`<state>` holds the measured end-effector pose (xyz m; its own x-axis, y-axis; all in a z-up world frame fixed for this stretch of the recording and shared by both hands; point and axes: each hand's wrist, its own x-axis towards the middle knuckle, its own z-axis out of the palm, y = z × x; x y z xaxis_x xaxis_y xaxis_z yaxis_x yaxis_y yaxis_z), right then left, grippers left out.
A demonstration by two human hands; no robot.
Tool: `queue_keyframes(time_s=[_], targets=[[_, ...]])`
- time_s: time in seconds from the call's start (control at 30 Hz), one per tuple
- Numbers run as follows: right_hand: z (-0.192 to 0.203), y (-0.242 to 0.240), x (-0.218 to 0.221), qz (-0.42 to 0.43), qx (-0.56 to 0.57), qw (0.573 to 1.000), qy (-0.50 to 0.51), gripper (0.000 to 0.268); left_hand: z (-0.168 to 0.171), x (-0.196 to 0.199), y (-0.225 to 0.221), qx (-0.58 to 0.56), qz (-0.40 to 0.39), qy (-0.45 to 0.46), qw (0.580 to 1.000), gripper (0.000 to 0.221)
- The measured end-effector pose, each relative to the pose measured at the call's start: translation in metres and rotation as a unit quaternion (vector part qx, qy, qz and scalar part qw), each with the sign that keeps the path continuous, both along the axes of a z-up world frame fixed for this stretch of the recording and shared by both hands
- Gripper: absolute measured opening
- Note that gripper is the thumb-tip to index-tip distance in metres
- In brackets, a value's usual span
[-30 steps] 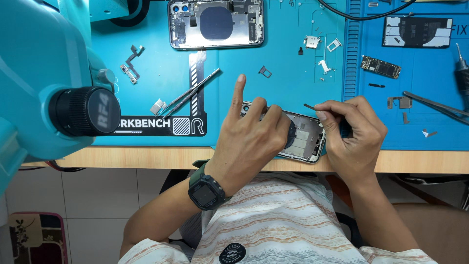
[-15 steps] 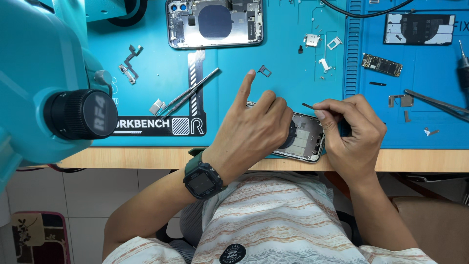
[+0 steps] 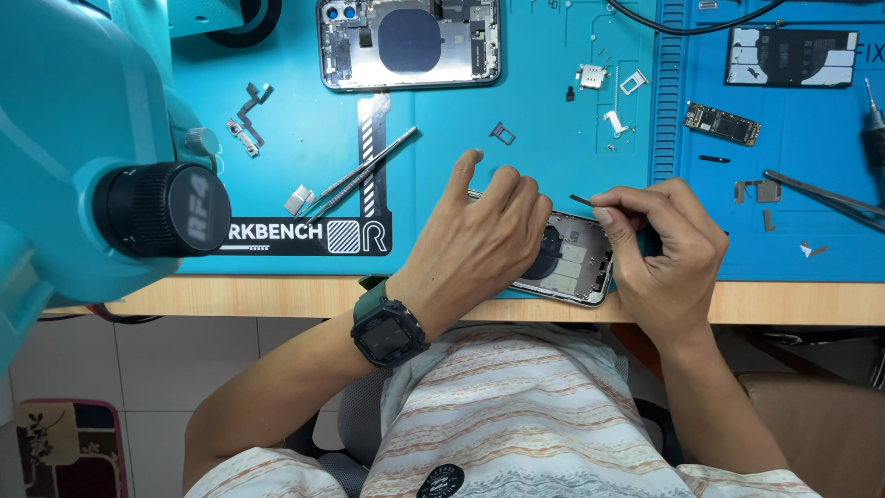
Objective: The person removes a circular black component from the back of a disassembled smartphone using a metal prying tool. They carefully lift the component, peel away an adhesive layer, and place the removed part on the workbench.
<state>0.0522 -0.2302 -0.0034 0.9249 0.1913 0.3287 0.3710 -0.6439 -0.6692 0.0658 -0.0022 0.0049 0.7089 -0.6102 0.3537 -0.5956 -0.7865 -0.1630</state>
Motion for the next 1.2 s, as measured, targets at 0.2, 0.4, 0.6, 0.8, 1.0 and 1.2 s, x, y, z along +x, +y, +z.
queue_keyframes(time_s=[0.2,0.4,0.6,0.8,1.0,1.2], targets=[[0.000,-0.002,0.000,0.005,-0.008,1.000,0.002,0.004,0.001,-0.001,0.000,-0.013,0.002,-0.005,1.000,0.029],[-0.001,-0.003,0.001,0.012,-0.011,1.000,0.001,0.005,0.012,-0.009,0.010,-0.090,-0.015,0.037,0.995,0.020],[0.000,-0.001,0.000,0.010,-0.008,1.000,0.002,0.004,0.013,-0.010,0.013,-0.121,-0.039,0.047,0.991,0.021],[0.000,-0.001,0.000,0.010,-0.009,1.000,0.001,0.004,0.016,-0.009,0.005,-0.093,-0.028,0.030,0.995,0.023],[0.001,0.001,0.000,0.021,-0.006,1.000,0.009,0.005,0.011,-0.009,0.000,-0.036,0.003,0.038,0.999,0.017],[0.001,0.000,0.001,0.030,-0.011,0.999,0.007,0.005,0.006,-0.009,0.000,-0.014,0.023,0.034,0.999,0.013]])
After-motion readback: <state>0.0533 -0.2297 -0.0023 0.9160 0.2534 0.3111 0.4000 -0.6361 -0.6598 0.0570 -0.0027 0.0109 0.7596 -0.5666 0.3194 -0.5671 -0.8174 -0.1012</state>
